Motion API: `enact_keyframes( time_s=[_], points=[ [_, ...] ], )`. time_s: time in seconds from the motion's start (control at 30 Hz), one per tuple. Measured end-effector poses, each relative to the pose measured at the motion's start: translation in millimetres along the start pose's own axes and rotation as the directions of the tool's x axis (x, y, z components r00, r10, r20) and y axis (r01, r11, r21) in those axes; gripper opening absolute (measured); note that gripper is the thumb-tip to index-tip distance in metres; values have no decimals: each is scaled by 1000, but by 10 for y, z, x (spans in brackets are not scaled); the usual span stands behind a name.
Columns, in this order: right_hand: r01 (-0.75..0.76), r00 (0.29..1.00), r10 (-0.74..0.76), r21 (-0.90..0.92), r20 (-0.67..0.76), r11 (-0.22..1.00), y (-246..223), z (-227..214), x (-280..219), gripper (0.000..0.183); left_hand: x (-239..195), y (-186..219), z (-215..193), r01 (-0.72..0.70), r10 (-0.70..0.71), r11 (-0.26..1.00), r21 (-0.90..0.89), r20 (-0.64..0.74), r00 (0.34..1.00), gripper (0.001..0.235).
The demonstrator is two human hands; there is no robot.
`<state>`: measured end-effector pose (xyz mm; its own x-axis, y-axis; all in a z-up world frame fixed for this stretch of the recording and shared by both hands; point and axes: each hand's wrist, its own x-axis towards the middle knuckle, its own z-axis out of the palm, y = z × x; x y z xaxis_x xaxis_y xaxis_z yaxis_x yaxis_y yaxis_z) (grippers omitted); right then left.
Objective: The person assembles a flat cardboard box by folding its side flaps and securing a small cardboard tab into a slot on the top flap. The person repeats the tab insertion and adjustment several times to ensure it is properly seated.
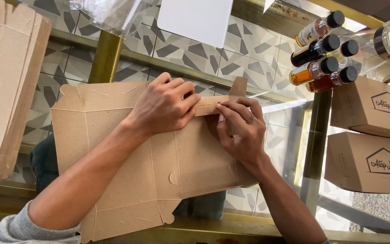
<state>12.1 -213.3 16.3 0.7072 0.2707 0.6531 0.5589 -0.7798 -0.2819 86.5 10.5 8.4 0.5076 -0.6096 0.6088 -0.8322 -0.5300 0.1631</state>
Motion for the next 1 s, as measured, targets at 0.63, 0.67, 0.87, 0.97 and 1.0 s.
enact_keyframes(
  time_s=[0.63,0.67,0.87,0.97,1.0],
  points=[
    [31,999,-33,117,14,993,134,-54,89,22,-24,-54,-32,96,-72,984,-151,156,985,16],
    [66,995,-77,147,67,987,90,-45,85,20,-17,-56,-39,100,-74,983,-155,162,984,16],
    [119,981,-139,142,138,983,118,-47,93,19,8,-57,-35,99,-72,982,-160,163,984,20],
    [97,985,-101,31,138,995,161,-55,82,24,12,-56,-41,95,-70,984,-153,156,985,22],
    [78,989,-74,-27,131,997,172,-57,75,28,13,-53,-44,89,-66,984,-155,147,987,22]
  ],
)
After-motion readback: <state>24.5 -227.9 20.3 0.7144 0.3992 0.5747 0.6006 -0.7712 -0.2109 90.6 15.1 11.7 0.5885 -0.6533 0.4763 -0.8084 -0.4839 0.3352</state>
